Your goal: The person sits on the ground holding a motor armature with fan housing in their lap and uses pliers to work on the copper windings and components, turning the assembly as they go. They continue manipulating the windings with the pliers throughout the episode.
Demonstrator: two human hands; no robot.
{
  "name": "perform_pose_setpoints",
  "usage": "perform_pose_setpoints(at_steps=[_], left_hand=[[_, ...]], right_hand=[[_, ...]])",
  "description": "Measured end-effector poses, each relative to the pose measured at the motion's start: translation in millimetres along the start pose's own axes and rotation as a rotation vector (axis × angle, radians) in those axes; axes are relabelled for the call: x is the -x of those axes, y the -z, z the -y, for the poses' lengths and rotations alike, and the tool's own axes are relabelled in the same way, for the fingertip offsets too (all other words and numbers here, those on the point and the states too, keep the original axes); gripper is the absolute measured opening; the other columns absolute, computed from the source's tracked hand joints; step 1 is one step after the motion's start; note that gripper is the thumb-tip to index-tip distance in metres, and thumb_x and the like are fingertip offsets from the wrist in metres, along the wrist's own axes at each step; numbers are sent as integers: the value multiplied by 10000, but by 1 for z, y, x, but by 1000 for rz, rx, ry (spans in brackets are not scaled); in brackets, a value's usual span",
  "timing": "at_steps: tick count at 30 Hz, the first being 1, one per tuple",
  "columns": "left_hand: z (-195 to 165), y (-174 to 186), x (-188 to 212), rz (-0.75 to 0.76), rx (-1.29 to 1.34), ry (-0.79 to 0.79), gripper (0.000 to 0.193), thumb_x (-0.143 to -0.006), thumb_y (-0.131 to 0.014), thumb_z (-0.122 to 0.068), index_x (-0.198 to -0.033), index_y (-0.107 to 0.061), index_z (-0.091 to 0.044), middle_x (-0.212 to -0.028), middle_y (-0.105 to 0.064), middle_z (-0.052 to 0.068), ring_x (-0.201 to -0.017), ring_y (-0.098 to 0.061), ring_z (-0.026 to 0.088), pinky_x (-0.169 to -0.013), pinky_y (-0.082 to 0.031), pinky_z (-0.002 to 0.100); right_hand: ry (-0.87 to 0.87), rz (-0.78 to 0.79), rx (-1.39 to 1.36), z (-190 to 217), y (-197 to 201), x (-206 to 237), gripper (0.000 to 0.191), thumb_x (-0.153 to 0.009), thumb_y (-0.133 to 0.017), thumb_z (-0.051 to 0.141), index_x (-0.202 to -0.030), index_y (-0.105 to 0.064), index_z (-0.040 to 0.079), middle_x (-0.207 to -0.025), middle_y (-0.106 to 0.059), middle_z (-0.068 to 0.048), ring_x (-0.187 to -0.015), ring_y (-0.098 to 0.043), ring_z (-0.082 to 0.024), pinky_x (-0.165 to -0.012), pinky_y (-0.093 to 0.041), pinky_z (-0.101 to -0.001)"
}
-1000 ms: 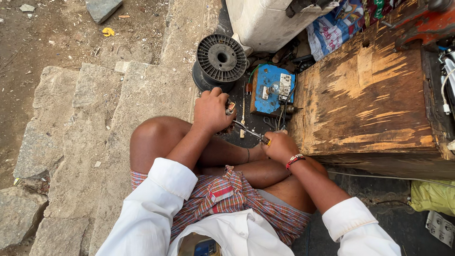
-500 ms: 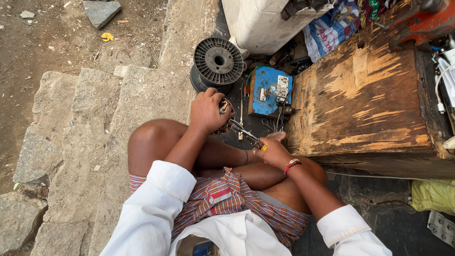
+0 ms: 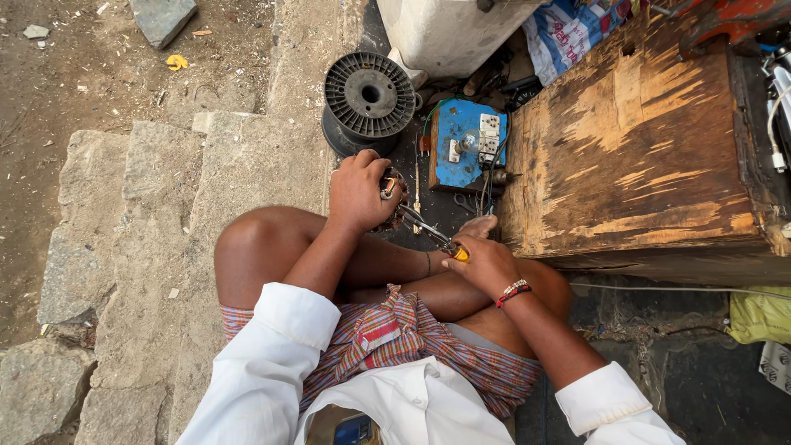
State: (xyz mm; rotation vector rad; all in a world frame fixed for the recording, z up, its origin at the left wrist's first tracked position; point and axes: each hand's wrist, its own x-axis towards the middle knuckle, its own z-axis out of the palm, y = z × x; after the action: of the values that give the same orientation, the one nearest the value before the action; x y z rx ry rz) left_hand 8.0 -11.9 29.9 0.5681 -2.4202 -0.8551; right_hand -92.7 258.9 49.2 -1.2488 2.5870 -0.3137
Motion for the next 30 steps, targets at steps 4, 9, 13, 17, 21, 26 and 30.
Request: perform_pose_setpoints(at_steps=[4, 9, 13, 17, 21, 26, 30], left_hand=[[1, -5, 1, -10, 1, -7, 461, -785, -729, -396, -1108, -762, -68, -1154, -674, 89, -1045, -643, 322, -840, -522, 449], [6, -10, 1, -10, 20, 13, 436, -800, -719, -365, -1116, -762, -68, -1155, -675, 85, -1056, -647, 319, -861, -523, 450], [8, -11, 4, -30, 21, -21, 443, -775, -723, -359, -1105, -761, -66, -1156, -673, 96, -1053, -642, 324, -875, -520, 450], [5, -9, 3, 2, 13, -13, 449, -778, -734, -362, -1120, -756, -72, -1175, -661, 93, -1062, -630, 313, -850, -510, 451], [-2, -3, 3, 61, -30, -1, 490, -772, -760, -404, -1133, -746, -73, -1166, -642, 91, -1034, -612, 317, -826, -502, 458], [-4, 8, -2, 134, -102, -38, 483, -721, -759, -385, -1092, -748, -75, -1133, -641, 91, -1014, -613, 325, -798, -508, 459], [-6, 11, -5, 186, -120, -30, 438, -738, -750, -377, -1057, -749, -78, -1110, -641, 85, -1006, -612, 323, -796, -513, 469]], right_hand=[[-45, 100, 121, 4, 2, 2, 335, -795, -816, 438, -935, -738, 144, -767, -725, -137, -730, -717, -359, -638, -558, -487], [8, 61, 123, 3, 3, 3, 258, -837, -778, 360, -965, -726, 143, -778, -723, -151, -730, -710, -378, -636, -557, -499], [55, 72, 48, -1, 6, 4, 269, -810, -780, 313, -992, -718, 124, -828, -735, -159, -765, -711, -390, -653, -557, -514], [89, 25, -153, -5, 5, 4, 392, -755, -785, 282, -1090, -699, 97, -896, -747, -171, -800, -717, -391, -667, -571, -503], [-22, 112, 11, -1, -2, 6, 393, -816, -778, 312, -1173, -718, 158, -860, -739, -185, -762, -723, -392, -663, -574, -507], [-24, 73, 153, 10, -8, 7, 316, -878, -722, 293, -1180, -721, 201, -789, -739, -161, -715, -722, -380, -624, -555, -515], [-8, 36, 227, 18, -5, 7, 379, -846, -735, 293, -1207, -704, 182, -739, -727, -172, -653, -718, -377, -574, -550, -510]])
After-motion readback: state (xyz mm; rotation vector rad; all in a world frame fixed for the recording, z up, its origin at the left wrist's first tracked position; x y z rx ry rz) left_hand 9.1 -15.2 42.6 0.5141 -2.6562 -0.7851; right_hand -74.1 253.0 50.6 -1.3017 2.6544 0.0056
